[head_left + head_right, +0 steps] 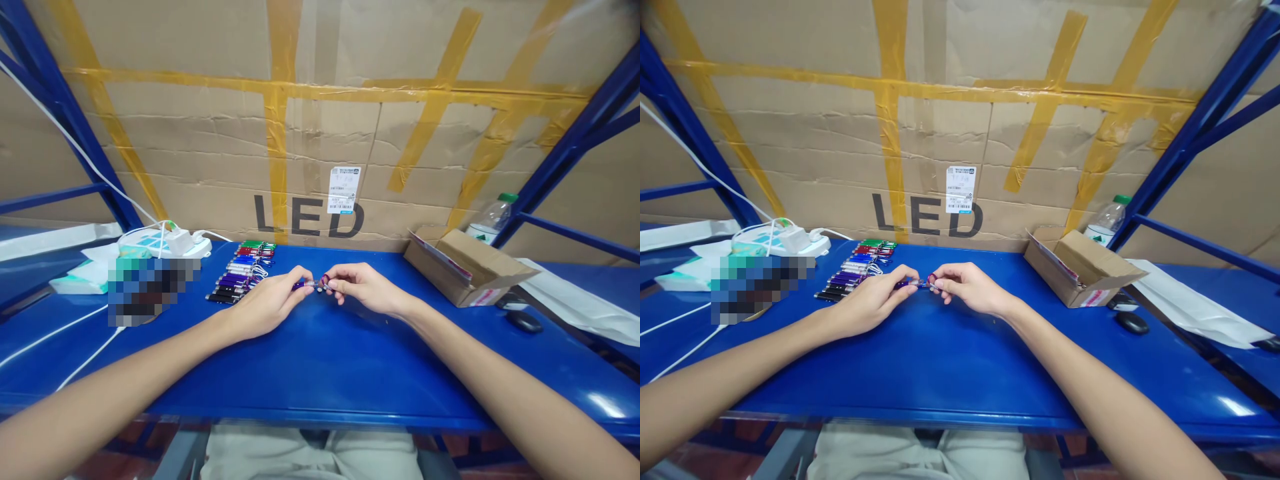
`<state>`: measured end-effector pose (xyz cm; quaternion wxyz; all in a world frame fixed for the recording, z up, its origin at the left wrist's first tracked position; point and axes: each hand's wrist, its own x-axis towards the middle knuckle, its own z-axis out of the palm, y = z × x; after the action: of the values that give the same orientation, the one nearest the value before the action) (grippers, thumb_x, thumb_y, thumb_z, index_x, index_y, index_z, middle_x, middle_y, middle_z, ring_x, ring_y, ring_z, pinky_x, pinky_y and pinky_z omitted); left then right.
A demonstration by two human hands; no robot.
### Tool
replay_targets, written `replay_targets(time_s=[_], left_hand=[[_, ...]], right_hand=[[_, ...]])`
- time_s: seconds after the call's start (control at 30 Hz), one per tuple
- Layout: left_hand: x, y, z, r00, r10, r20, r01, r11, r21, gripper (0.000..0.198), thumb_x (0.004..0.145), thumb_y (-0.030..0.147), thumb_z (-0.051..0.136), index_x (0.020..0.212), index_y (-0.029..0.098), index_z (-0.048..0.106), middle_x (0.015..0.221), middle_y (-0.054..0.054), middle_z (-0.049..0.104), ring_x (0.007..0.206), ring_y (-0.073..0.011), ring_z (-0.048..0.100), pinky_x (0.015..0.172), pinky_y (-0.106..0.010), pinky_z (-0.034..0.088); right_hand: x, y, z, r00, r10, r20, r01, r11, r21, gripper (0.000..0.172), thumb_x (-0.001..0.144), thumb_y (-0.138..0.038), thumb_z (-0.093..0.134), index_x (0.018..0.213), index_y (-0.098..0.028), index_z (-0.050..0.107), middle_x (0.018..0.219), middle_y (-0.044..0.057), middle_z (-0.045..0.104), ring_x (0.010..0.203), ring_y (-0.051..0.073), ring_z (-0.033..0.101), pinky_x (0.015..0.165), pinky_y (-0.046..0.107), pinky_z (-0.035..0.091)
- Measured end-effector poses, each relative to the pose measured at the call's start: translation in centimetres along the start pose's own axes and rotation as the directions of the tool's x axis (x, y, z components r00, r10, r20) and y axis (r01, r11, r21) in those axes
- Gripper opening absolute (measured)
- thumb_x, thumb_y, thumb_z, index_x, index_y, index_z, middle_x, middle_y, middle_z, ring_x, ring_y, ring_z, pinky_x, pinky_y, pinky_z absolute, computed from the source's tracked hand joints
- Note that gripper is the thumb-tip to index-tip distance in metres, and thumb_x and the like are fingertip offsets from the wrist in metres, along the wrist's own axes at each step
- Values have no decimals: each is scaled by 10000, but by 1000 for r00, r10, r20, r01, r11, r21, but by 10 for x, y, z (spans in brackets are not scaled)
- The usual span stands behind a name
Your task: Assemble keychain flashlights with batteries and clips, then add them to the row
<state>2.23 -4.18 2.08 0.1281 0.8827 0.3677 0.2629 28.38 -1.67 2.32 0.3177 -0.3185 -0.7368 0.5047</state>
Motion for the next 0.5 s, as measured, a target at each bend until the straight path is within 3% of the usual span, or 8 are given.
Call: replay_targets(time_s=[0.23,0.5], left_hand=[[0,-6,3,996,85,-26,-85,996,-8,283,1136,454,451,1205,242,626,1126,-51,753,992,-232,724,892,-336,544],[1,-5,3,997,64,-51,-67,997,-42,272,1131,437,461,1145,233,641,1091,-44,757,968,-224,716,876,-329,533]], right_hand=[[-4,-7,9,998,45,49,-44,999,-21,459,983,-640,684,958,-184,639,811,12,682,670,135,575,650,278,492],[-6,-7,13,993,26,111,-6,984,-178,435,1032,-617,592,956,-193,657,807,0,613,701,149,558,678,284,500]])
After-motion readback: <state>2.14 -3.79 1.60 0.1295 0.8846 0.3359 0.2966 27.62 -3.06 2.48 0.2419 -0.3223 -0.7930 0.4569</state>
